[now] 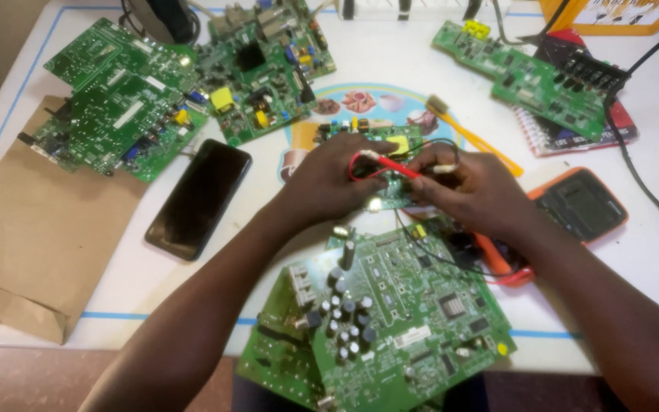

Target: Testing electronic components on circuit boards using a digital multimeter.

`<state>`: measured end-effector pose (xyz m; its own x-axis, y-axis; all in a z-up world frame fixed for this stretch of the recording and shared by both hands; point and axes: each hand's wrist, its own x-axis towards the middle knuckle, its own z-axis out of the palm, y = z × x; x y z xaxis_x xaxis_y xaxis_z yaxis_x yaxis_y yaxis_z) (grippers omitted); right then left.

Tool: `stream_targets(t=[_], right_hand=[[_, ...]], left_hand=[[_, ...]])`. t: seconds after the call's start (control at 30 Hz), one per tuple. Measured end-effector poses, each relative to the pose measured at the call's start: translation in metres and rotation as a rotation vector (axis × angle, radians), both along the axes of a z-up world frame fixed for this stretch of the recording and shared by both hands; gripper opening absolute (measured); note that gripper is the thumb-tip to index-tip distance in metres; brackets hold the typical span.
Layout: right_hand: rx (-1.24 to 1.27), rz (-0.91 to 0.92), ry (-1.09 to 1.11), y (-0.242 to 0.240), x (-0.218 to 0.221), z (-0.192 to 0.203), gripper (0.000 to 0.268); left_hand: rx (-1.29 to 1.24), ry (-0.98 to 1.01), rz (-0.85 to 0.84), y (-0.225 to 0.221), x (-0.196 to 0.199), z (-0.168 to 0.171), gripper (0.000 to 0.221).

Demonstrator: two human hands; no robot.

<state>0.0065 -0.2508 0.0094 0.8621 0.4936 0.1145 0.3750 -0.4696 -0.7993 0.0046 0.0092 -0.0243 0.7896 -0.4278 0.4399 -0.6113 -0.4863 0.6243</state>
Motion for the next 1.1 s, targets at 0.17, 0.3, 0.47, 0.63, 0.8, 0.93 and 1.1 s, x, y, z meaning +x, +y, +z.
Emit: stream_targets(t=[0.17,0.3,0.47,0.63,0.8,0.93,1.1], right_hand=[[-0.027,-0.004,-0.132,0.002,-0.005,0.003,0.027],[0.039,0.061,0.065,-0.005,0.016,0.022,0.017],[0.333,-0.06,0.316,-0.015,0.007,0.031,0.026],[0.248,-0.069,0.328,-0.013,0.004,0.011,0.017],[0.053,-0.1,0.194,-0.008,0.004,0.003,0.016],[-0.065,-0.141,0.093,-0.003,-0.004,0.008,0.014],[-0.169,-0.096,0.016,0.001,-0.008,0.012,0.023]], left_hand=[[-0.411,0.17,-0.1,-0.002,-0.007,-0.004,0.032],[-0.648,0.551,-0.1,0.006,-0.007,0.001,0.03],[-0.738,0.671,-0.041,0.013,0.002,0.003,0.018],[-0.58,0.566,-0.022,0.005,-0.004,0.001,0.02],[-0.535,0.545,-0.028,0.0,-0.013,0.009,0.017],[-0.553,0.522,-0.005,0.0,-0.012,0.009,0.018],[-0.586,0.547,0.026,-0.004,-0.008,0.004,0.017]])
